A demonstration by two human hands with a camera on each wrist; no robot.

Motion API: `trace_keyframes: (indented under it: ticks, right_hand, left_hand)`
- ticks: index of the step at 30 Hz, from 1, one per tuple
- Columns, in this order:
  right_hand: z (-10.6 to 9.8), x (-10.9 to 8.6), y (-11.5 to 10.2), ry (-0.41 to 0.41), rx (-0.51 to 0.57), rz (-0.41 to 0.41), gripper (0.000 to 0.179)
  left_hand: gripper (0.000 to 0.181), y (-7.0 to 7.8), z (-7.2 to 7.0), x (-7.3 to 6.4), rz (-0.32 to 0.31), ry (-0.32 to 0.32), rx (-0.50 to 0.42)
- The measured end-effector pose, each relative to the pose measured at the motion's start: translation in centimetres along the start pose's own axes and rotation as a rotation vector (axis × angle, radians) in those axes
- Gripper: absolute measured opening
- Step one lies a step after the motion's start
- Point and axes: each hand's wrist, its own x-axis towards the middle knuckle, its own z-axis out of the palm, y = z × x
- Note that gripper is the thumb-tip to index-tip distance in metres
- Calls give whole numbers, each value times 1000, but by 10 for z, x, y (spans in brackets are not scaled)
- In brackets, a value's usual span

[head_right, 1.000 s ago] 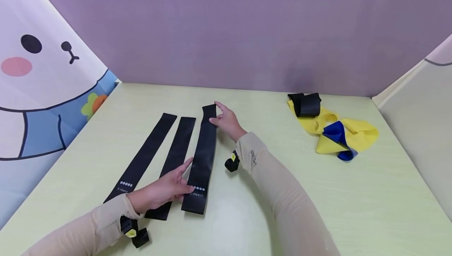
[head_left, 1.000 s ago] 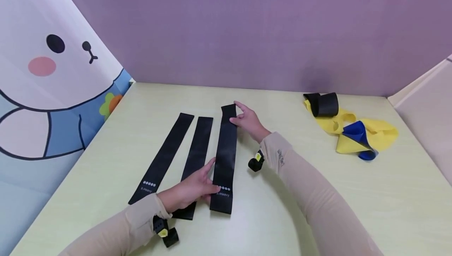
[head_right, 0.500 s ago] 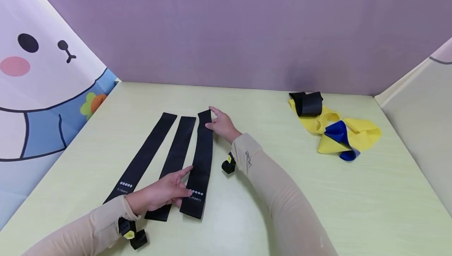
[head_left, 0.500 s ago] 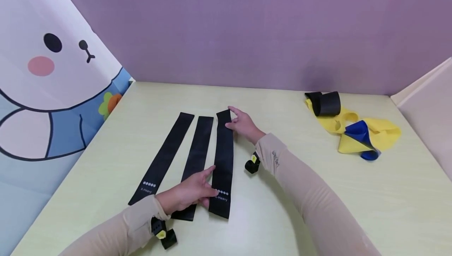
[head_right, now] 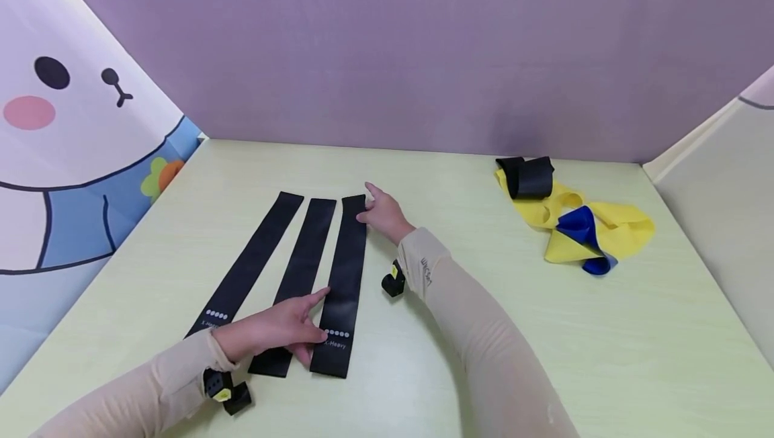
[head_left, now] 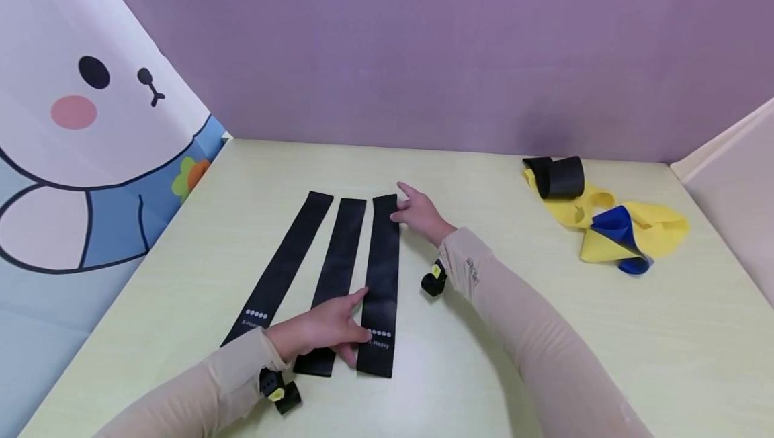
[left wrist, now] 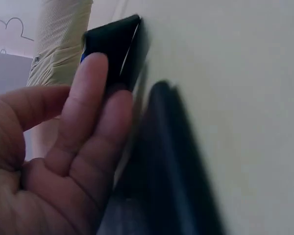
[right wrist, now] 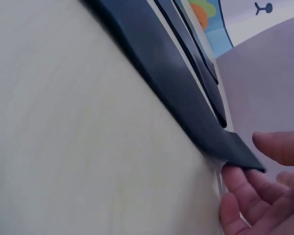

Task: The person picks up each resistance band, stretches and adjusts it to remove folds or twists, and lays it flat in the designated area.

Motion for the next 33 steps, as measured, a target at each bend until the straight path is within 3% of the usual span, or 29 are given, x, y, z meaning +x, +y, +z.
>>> trace_keyframes:
  ticks: [9, 16, 21, 26, 33]
  right_hand:
    - [-38, -18, 1, 2, -165, -51, 56]
    - [-90, -45, 13, 48, -304, -111, 42]
    - [-134, -66, 28, 136, -383, -94, 37]
    - [-176, -94, 41, 201, -431, -35, 39]
    - [-224, -130, 64, 285, -565, -5, 41]
  left_hand:
    - [76, 14, -4, -3, -26, 48, 296]
    - [57, 30, -10, -4, 12, 67, 476]
    - [44, 41, -11, 3, 37, 88, 598]
    - [42, 54, -7, 18, 138, 112, 654]
    - [40, 76, 2, 41, 352, 113, 649]
